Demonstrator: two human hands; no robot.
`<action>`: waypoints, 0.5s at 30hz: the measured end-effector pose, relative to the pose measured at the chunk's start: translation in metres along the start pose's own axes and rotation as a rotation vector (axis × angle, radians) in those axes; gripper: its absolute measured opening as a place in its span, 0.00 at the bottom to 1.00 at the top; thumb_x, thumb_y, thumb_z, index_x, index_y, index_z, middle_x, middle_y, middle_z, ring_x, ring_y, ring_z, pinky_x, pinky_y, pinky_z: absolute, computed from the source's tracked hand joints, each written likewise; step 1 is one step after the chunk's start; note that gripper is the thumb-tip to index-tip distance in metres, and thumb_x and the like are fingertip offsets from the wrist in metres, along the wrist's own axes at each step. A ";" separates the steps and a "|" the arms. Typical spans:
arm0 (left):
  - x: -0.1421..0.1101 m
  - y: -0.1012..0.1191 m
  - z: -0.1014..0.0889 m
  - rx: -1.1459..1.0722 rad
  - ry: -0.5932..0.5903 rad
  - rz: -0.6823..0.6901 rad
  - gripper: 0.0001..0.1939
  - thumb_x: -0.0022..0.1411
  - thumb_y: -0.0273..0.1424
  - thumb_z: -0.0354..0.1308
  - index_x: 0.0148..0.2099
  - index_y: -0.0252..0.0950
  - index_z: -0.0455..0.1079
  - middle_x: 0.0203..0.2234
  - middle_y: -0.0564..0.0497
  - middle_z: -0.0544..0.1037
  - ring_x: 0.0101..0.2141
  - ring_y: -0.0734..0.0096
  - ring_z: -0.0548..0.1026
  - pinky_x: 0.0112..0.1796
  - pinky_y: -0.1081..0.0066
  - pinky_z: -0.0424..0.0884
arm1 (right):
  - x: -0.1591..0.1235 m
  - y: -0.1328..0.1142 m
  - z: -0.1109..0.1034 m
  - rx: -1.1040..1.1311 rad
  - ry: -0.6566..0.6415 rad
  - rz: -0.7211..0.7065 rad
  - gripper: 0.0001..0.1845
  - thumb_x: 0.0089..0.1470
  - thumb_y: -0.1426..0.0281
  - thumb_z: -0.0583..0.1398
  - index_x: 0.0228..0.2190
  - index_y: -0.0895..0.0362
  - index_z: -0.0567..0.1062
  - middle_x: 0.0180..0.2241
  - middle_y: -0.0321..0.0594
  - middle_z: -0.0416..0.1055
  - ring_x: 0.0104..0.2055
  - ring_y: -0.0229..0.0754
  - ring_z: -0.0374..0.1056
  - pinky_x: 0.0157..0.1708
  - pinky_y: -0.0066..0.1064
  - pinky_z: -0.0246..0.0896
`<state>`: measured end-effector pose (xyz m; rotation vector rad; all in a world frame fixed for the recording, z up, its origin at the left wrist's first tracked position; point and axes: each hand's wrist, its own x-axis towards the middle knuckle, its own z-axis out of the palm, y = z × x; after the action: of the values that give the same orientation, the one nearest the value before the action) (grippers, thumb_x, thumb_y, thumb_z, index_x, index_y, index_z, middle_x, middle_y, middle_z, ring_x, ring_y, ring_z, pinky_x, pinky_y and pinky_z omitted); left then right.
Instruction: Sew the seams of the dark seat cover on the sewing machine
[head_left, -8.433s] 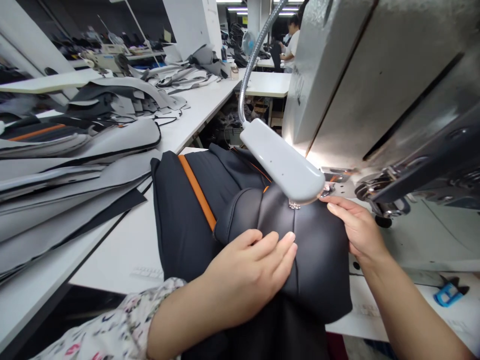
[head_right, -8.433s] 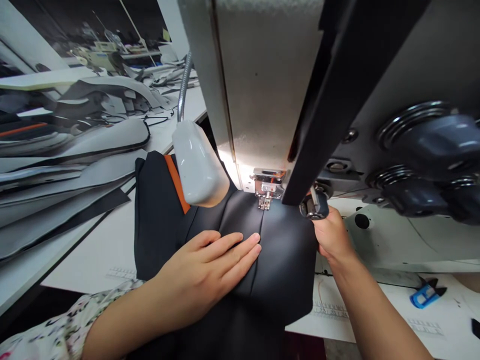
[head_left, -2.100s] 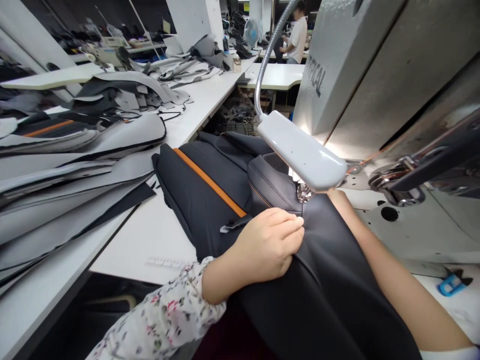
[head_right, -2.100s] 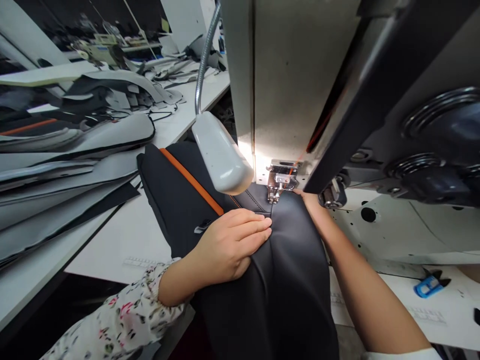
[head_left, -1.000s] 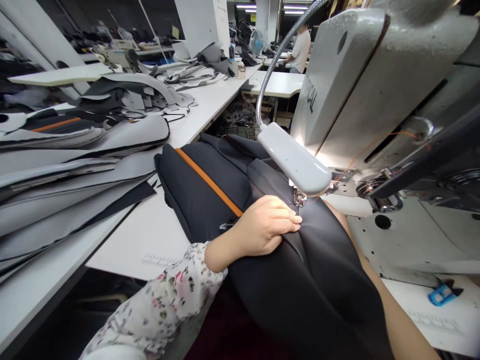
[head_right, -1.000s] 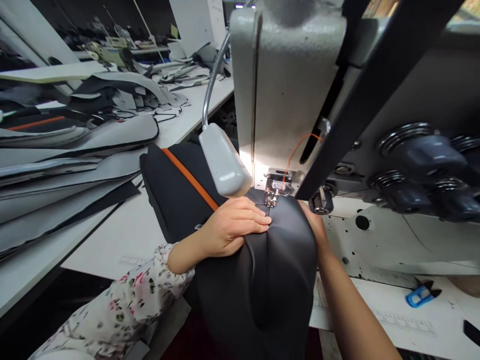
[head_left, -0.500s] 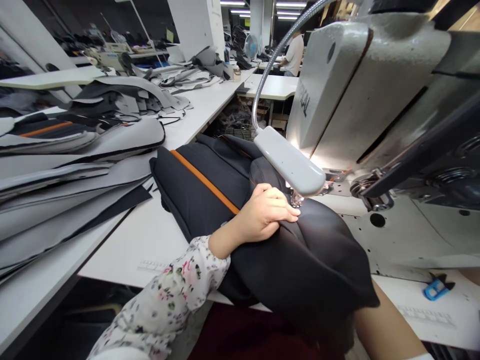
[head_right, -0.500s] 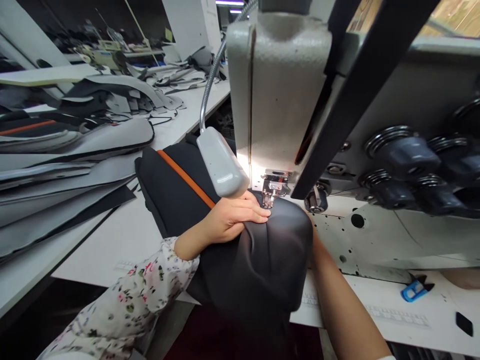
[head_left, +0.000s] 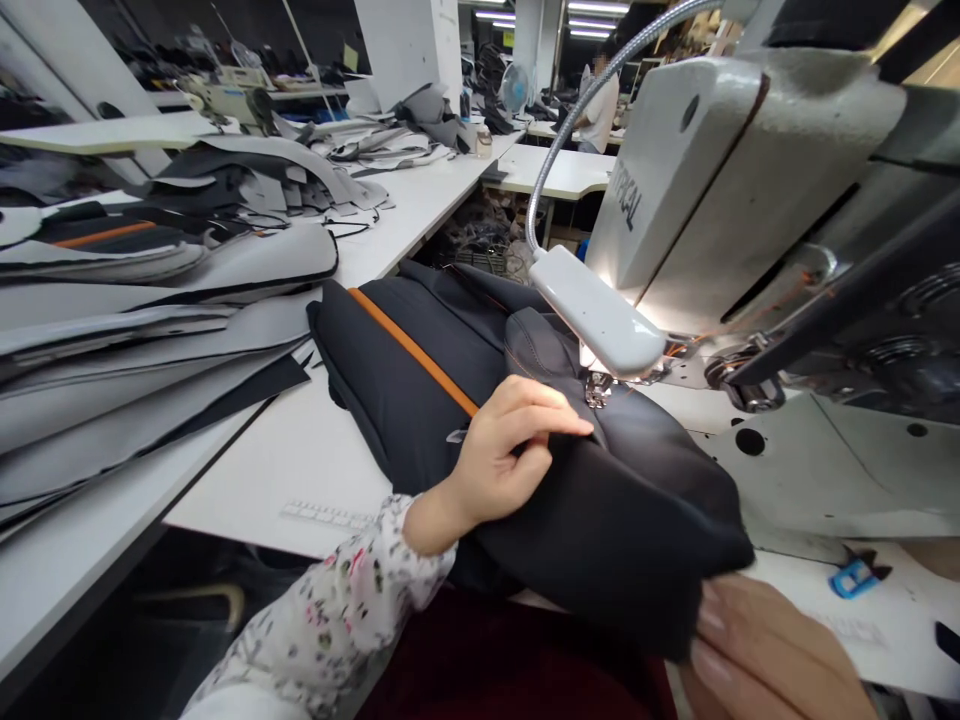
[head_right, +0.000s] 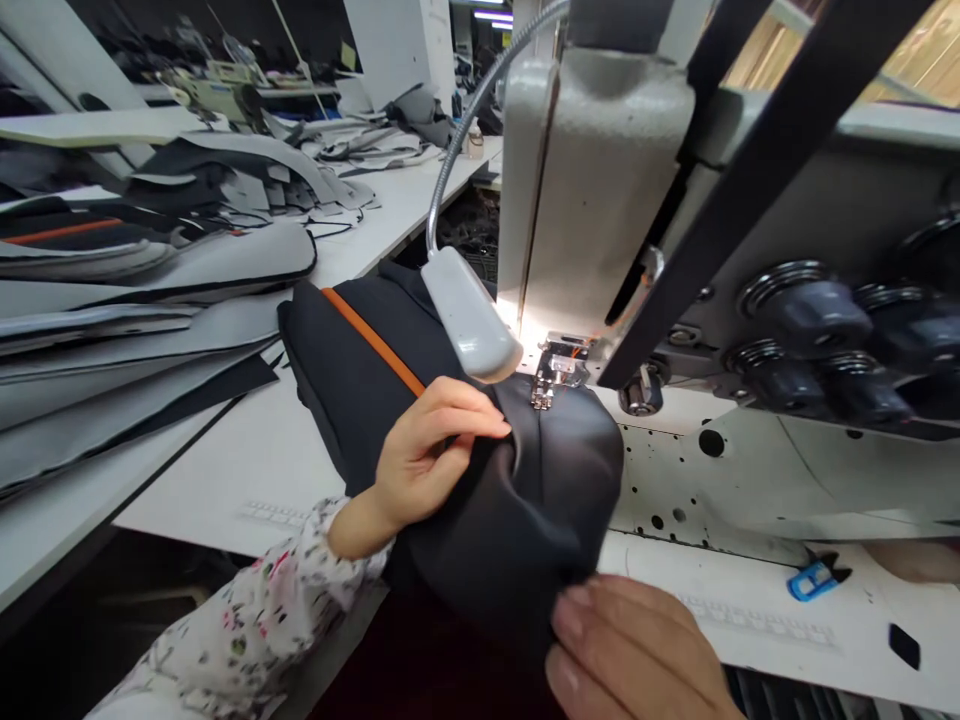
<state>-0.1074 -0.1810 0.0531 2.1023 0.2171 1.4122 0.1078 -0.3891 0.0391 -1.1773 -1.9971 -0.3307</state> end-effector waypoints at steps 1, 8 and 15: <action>-0.004 0.010 0.000 -0.030 0.025 -0.050 0.18 0.63 0.17 0.51 0.49 0.38 0.76 0.42 0.49 0.80 0.43 0.68 0.78 0.47 0.67 0.73 | 0.003 -0.007 0.005 -0.023 0.053 -0.025 0.16 0.61 0.74 0.64 0.49 0.48 0.78 0.46 0.39 0.78 0.47 0.47 0.76 0.51 0.41 0.77; -0.002 0.023 0.024 -0.219 -0.198 -0.241 0.13 0.65 0.23 0.51 0.50 0.36 0.70 0.50 0.44 0.78 0.53 0.60 0.75 0.54 0.62 0.71 | 0.067 -0.013 0.031 -0.281 0.201 0.014 0.13 0.56 0.80 0.65 0.42 0.57 0.73 0.41 0.42 0.77 0.43 0.43 0.74 0.51 0.42 0.68; -0.006 0.019 0.023 -0.076 -0.316 0.001 0.11 0.66 0.22 0.42 0.31 0.39 0.60 0.27 0.50 0.74 0.32 0.68 0.71 0.43 0.64 0.69 | 0.037 -0.044 0.012 -0.019 -0.060 -0.046 0.10 0.54 0.82 0.54 0.32 0.57 0.71 0.25 0.36 0.72 0.28 0.38 0.66 0.37 0.38 0.64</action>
<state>-0.0931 -0.2080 0.0533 2.2240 0.0350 1.0520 0.0554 -0.3834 0.0651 -1.1668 -2.0791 -0.3416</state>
